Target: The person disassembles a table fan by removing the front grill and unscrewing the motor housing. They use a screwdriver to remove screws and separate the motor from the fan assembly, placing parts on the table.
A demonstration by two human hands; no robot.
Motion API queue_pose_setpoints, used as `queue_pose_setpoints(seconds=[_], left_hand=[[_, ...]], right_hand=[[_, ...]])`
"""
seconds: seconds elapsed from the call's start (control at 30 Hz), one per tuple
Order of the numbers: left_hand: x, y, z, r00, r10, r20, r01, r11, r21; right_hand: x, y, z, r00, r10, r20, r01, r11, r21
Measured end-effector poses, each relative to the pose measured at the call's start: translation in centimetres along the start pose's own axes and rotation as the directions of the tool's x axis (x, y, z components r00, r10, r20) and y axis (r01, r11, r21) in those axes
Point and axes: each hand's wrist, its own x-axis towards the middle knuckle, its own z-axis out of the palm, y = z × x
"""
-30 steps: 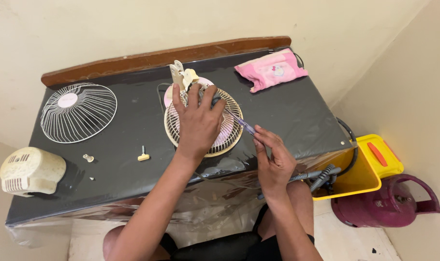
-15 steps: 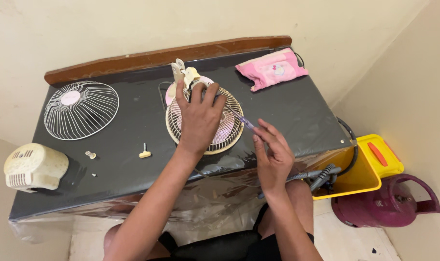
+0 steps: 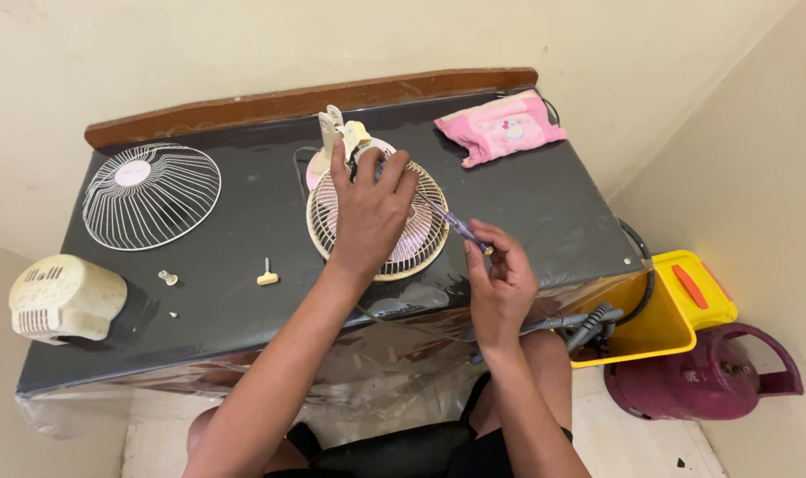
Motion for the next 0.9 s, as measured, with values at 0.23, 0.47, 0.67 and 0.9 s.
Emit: queue_pose_setpoints(seconds=[0.23,0.47,0.67,0.9], left_hand=[[0.3,-0.1,-0.4,1.000,0.002,0.024,-0.002,1.000,-0.016],[0.0,-0.4,-1.1,0.999,0.010,0.038,-0.005,0.991,-0.133],[0.0,0.1,-0.7,1.000,0.003,0.022,-0.002,0.999,-0.048],[0.1,-0.1,-0.4,1.000,0.005,0.013,-0.005,0.999,-0.049]], right_hand=[[0.2,0.3,0.1,0.997,-0.068,-0.045,0.063,0.992,-0.114],[0.1,0.4,-0.4,0.994,-0.105,-0.029,0.098,0.979,-0.177],[-0.1,0.0,-0.3,0.990,-0.135,0.028,0.137,0.981,-0.135],[-0.4,-0.5,0.1,0.979,-0.202,0.028,0.203,0.946,-0.251]])
